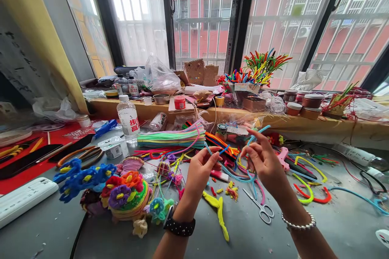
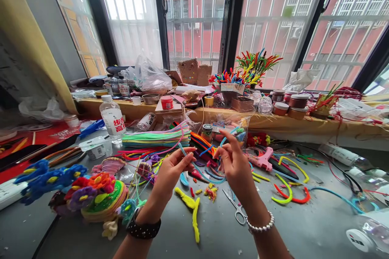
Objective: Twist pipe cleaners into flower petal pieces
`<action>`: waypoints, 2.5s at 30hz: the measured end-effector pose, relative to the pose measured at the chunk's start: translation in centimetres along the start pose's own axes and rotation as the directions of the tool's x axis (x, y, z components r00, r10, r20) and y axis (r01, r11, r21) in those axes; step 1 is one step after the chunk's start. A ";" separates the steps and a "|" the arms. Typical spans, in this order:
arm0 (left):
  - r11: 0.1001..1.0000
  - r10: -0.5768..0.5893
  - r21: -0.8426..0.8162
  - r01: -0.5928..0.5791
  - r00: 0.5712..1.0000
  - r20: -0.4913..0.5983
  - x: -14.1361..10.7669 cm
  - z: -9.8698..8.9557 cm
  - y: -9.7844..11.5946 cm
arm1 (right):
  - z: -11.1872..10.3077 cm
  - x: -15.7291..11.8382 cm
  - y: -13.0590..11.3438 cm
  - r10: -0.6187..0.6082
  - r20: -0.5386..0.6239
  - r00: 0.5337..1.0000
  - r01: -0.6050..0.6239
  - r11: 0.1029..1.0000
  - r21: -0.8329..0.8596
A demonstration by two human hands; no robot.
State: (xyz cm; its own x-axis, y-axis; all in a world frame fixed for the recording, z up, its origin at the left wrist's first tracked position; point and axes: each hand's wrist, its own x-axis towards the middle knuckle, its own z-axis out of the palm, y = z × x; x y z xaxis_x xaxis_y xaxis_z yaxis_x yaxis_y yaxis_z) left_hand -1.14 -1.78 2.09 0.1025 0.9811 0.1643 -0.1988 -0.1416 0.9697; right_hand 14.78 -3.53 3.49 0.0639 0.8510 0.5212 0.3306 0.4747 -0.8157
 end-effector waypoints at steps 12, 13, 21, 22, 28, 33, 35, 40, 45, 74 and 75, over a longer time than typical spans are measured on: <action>0.998 0.002 -0.060 0.001 0.999 0.049 -0.2 0.5 0.0 | 0.9 -0.6 -0.6 -0.017 0.390 0.920 0.183 0.901 -0.392; 0.998 0.011 -0.062 -0.008 0.999 0.053 -0.2 0.5 0.0 | 0.9 -0.6 -0.6 -0.004 0.409 0.912 0.182 0.900 -0.397; 0.999 0.047 -0.015 -0.046 0.997 0.065 0.0 0.4 -0.3 | 0.8 -0.7 0.2 0.007 0.495 0.869 0.207 0.903 -0.377; 0.999 0.048 -0.011 -0.048 0.997 0.064 0.0 0.3 -0.4 | 0.9 -0.8 0.2 0.010 0.488 0.873 0.198 0.907 -0.372; 0.999 0.051 -0.014 -0.051 0.998 0.047 -0.2 0.5 -0.2 | 1.0 -0.6 -0.5 0.086 0.416 0.905 0.137 0.869 -0.476; 0.999 0.039 0.018 -0.040 0.998 0.045 -0.5 0.7 0.1 | 1.6 -0.7 -0.3 0.108 0.385 0.916 0.139 0.817 -0.559; 0.999 0.035 0.039 -0.037 0.998 0.045 -0.5 0.7 0.0 | 1.9 -0.8 -0.2 0.109 0.394 0.913 0.154 0.801 -0.579; 0.996 0.045 0.070 -0.048 0.998 0.042 -0.3 0.6 -0.3 | 2.1 -0.9 -0.4 0.097 0.418 0.903 0.201 0.764 -0.613; 0.997 0.052 0.055 -0.055 0.998 0.048 -0.2 0.5 -0.5 | 2.2 -1.1 -0.5 0.087 0.436 0.896 0.225 0.757 -0.613; 0.925 -0.109 -0.366 0.101 0.994 -0.003 -0.6 1.3 0.0 | 1.4 0.1 -0.4 0.315 0.181 0.931 -0.218 0.084 0.972; 0.928 -0.110 -0.358 0.102 0.994 -0.001 -0.6 1.3 0.0 | 1.5 0.1 -0.5 0.312 0.186 0.931 -0.216 0.062 0.974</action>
State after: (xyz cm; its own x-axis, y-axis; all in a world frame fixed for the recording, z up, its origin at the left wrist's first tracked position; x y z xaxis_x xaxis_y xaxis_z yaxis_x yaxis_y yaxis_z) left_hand 0.04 -2.53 2.27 0.1226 0.9908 0.0569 -0.5226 0.0157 0.8524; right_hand 13.25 -3.35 3.58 -0.0127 0.9829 0.1839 -0.9106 0.0646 -0.4081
